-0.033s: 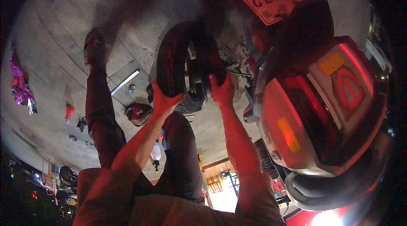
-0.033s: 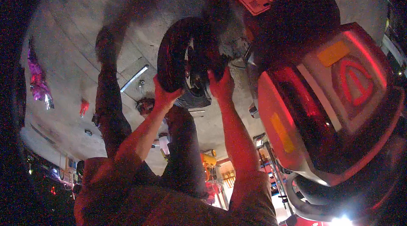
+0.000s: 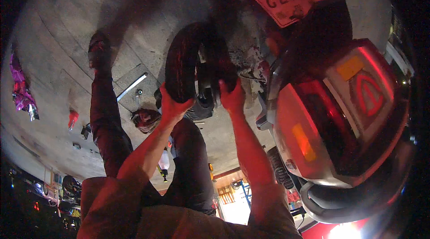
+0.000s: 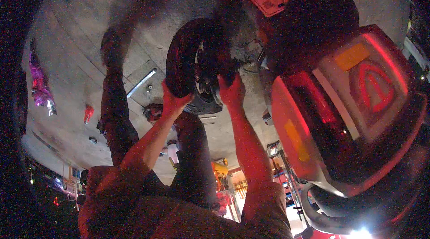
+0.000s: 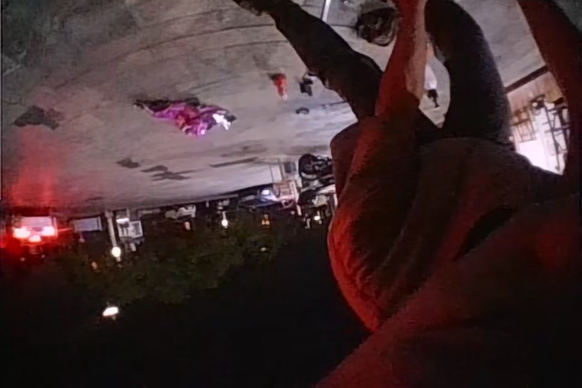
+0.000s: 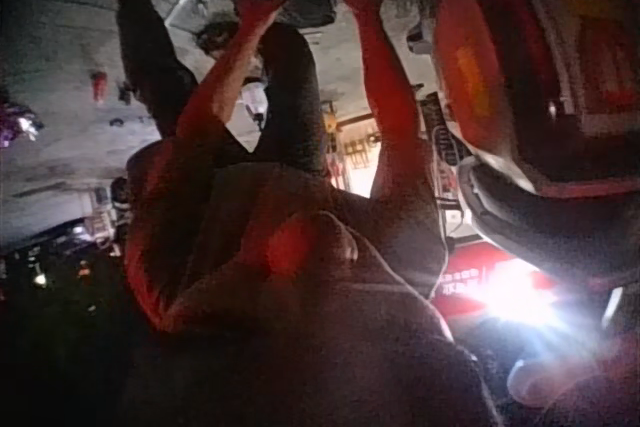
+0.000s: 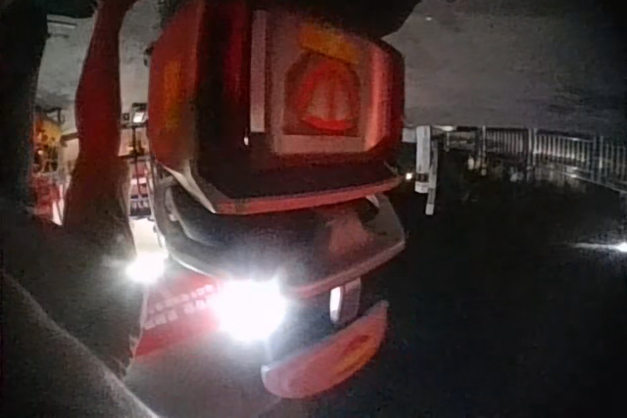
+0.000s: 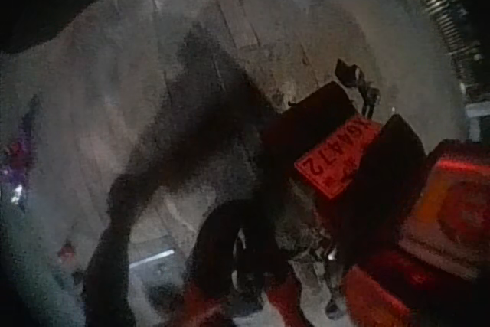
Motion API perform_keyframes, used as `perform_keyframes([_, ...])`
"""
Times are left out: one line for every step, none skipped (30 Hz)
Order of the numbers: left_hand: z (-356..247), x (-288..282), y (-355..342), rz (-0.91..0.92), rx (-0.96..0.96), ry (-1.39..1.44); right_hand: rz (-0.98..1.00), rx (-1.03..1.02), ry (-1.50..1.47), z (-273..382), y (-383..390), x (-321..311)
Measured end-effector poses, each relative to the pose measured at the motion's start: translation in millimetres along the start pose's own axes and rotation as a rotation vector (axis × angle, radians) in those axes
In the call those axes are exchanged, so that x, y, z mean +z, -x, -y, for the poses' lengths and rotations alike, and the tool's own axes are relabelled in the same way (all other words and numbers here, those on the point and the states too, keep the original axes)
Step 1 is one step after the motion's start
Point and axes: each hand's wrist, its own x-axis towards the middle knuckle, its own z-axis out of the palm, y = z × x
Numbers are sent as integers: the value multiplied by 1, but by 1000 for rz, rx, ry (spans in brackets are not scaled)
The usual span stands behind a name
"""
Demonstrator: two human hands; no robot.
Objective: The person unpacks a new tire from a purple plastic bag, applies lubricant to the tire bead, and mounts the tire onto a scooter wheel. The person uses a tire lever to seat the tire onto the rim.
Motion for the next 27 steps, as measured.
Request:
perform_keyframes([0,0,1,-21,-12,-56,-43,-32,-11,0,3,7])
perform_keyframes([0,-2,-1,-31,-26,-114,-86,-84,-28,0,7,15])
perform_keyframes([0,-3,-2,-27,8,-183,-132,-136,-44,-1,9,23])
perform_keyframes([1,-4,-4,-34,-24,-159,-120,17,1,-2,10,31])
perform_keyframes([2,-5,-5,-24,-8,-146,-134,-47,-13,-4,10,37])
perform_keyframes([2,-5,-4,-46,4,-106,-130,-46,-18,-6,11,42])
perform_keyframes([3,-5,-4,-14,5,-107,-145,-75,-26,-9,12,44])
perform_keyframes([3,-5,-3,-15,7,-78,-157,-83,-19,-12,12,45])
perform_keyframes([3,-5,-3,-6,-3,-49,-190,-130,-14,-14,13,44])
perform_keyframes([2,-5,-3,9,-16,50,-186,-167,-2,-16,13,41])
perform_keyframes([1,-6,-3,34,-48,144,-181,-153,-13,-17,14,38])
perform_keyframes([-1,-8,-7,100,-139,198,-143,-136,-18,-16,14,35])
perform_keyframes([-3,-12,-12,97,-184,163,-133,-83,-33,-14,13,32])
perform_keyframes([-5,-18,-21,133,-302,81,-118,-132,-25,-11,13,29])
perform_keyframes([-8,-24,-31,93,-412,-11,-129,-144,-26,-7,11,27])
perform_keyframes([-9,-26,-39,204,-377,66,-146,-164,-31,-3,9,25])
perform_keyframes([-10,-29,-48,240,-337,137,-171,-183,-50,1,6,24])
perform_keyframes([-11,-33,-55,272,-305,208,-189,-197,-67,5,4,23])
perform_keyframes([-12,-35,-60,367,-307,251,-141,-220,-57,8,2,22])
perform_keyframes([-13,-37,-67,318,-435,358,-116,-211,-75,10,0,21])
perform_keyframes([-14,-40,-75,341,-591,441,-36,-213,-61,12,-3,22])
perform_keyframes([-14,-38,-79,281,-746,502,-47,-213,-61,13,-5,24])
perform_keyframes([-14,-37,-83,331,-679,481,-31,-217,31,15,-8,27])
perform_keyframes([-15,-35,-86,295,-612,436,-91,-209,110,17,-9,32])
perform_keyframes([-15,-33,-88,319,-509,424,-93,-162,205,20,-11,38])
perform_keyframes([-16,-33,-90,290,-511,402,-33,-60,109,23,-12,44])
perform_keyframes([-17,-32,-91,241,-530,390,-121,-123,83,26,-14,49])
